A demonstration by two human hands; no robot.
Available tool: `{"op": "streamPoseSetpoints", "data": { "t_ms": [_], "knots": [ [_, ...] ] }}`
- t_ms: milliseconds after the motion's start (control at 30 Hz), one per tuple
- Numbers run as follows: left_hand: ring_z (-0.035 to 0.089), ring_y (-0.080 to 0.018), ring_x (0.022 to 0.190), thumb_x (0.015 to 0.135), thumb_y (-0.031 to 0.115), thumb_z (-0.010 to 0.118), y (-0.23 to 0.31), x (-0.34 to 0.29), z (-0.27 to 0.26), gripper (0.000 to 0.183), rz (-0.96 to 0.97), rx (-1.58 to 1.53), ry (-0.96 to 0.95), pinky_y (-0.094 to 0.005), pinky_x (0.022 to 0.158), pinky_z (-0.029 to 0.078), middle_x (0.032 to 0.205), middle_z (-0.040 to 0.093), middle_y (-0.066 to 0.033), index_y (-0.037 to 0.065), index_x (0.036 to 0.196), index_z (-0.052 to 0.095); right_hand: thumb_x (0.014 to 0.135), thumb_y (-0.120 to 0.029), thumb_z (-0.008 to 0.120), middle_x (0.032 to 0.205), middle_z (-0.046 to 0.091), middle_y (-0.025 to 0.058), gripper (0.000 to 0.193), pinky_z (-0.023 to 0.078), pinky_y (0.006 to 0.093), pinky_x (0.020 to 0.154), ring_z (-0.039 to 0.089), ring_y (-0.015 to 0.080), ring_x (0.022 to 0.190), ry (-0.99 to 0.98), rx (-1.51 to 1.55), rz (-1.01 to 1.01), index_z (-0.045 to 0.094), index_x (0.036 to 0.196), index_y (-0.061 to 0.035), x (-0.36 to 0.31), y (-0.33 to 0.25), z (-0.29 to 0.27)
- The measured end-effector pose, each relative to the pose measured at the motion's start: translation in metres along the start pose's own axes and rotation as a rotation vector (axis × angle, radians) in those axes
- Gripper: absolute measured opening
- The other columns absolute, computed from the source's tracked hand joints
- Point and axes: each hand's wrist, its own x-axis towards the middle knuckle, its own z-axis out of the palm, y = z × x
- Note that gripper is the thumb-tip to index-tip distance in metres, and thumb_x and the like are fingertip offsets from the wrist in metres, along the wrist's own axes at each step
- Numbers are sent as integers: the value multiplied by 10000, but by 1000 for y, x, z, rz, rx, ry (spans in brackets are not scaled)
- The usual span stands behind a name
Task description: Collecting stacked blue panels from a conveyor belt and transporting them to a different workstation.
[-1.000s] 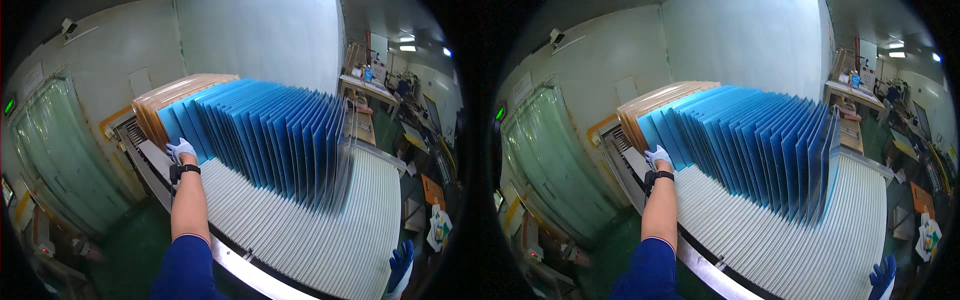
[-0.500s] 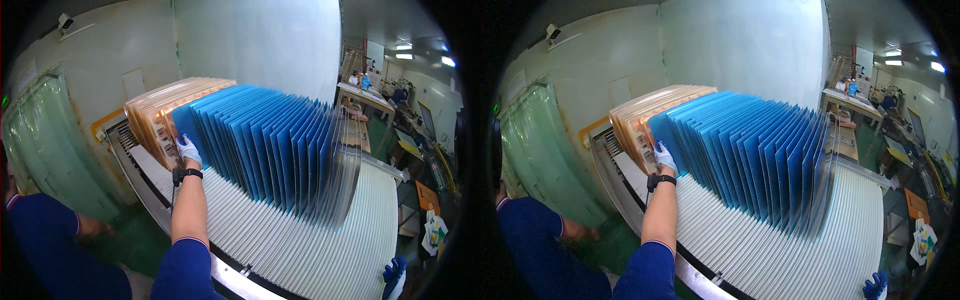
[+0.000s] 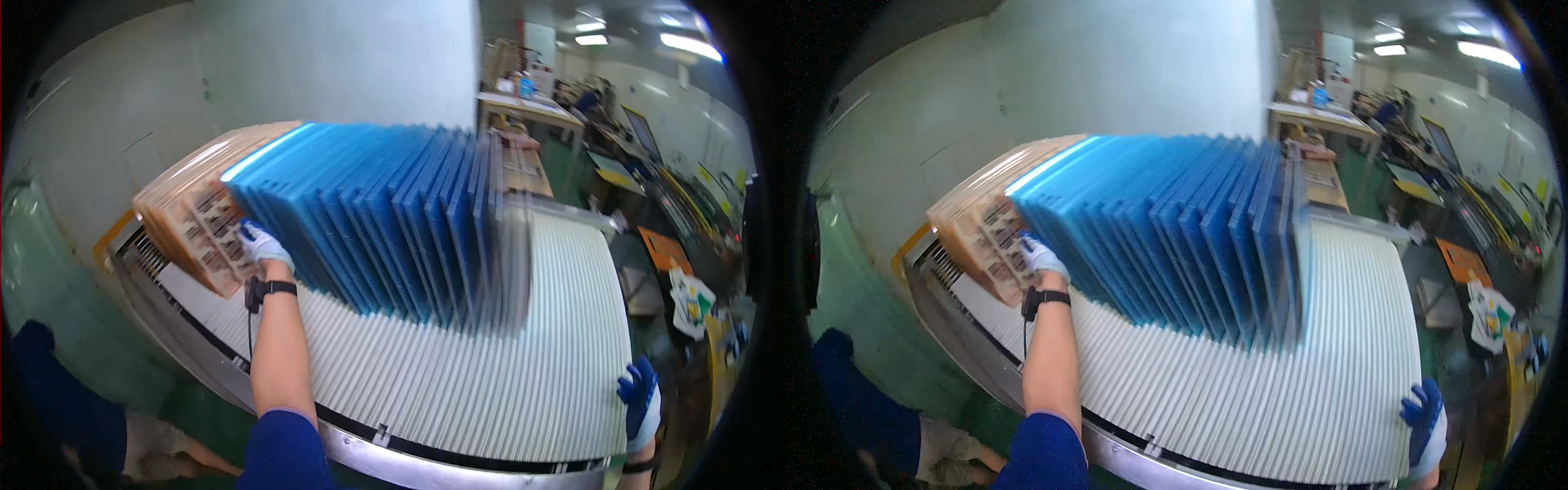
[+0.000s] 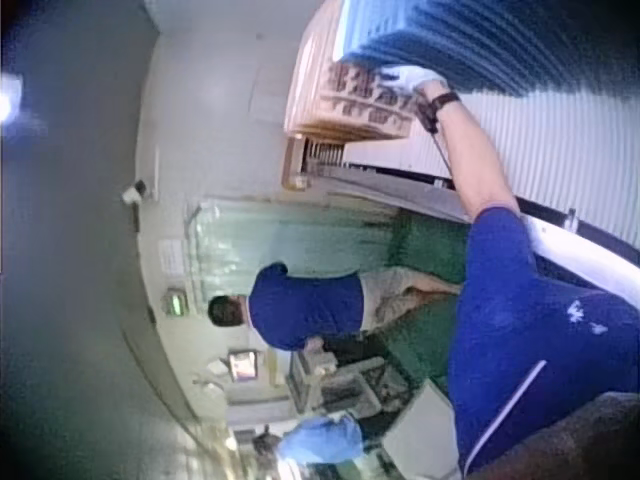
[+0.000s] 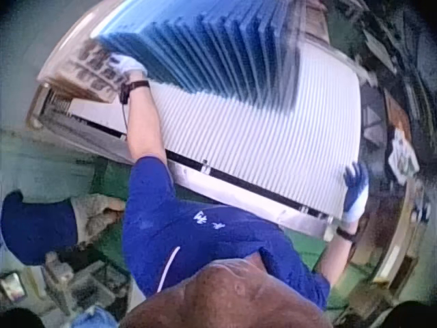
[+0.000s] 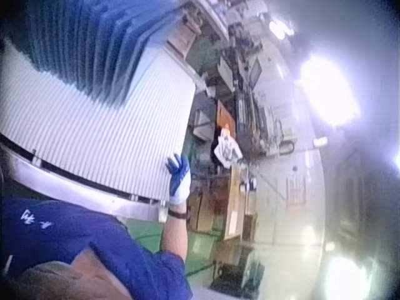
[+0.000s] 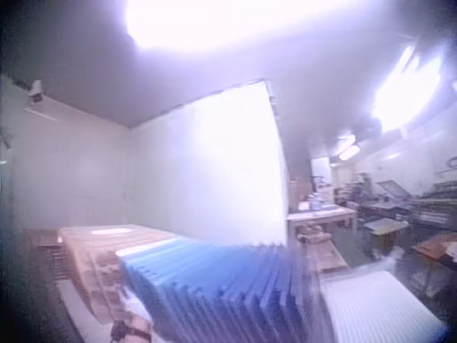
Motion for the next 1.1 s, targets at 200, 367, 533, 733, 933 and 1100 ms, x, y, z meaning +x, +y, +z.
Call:
{"op": "streamPoseSetpoints", "data": {
  "t_ms": [200,367,533,733,933,1100],
  "knots": [
    [538,-252,1177,1000,104,498,181,-281,-11,378,471,-142,-414,-395,1032,443,1315,529,-158,13,1362,434,1029,-324,416,1249,566,128,482,504,299,825,613,189,955,71,53,-64,423,1410,-28,1,-31,-9],
    [478,-309,1245,919,92,627,224,-379,-26,631,393,119,-735,-386,1031,441,1408,416,-193,-8,1450,302,1022,-357,437,1236,581,131,508,517,297,823,634,196,962,-51,22,-107,430,1399,-16,2,-38,-10],
    [529,-305,1163,934,238,652,244,-403,-1,684,-111,-111,-663,-400,1000,432,1284,531,-198,14,1469,288,1010,-392,456,1223,597,139,547,527,311,816,644,207,956,-152,49,-112,436,1392,-1,4,-33,-39],
    [476,-389,1205,772,318,801,251,-409,12,707,379,543,-783,-458,1038,383,1289,488,-233,5,1322,484,1002,-429,457,1222,598,150,592,532,334,813,647,226,965,-138,16,-87,419,1400,7,5,-28,-77],
    [406,-368,1306,691,218,862,254,-478,59,1022,301,143,-596,-434,1116,324,1418,367,-245,-17,1464,236,986,-471,475,1209,597,159,632,529,341,821,645,240,960,-114,-17,-48,420,1395,8,13,-19,-84],
    [506,-368,1234,723,250,831,258,-491,103,855,288,264,-496,-409,1067,382,1342,508,-235,-19,1398,381,981,-504,471,1222,590,173,663,527,349,839,645,250,985,-145,-40,-61,418,1393,13,12,-13,-87]
  ]
}}
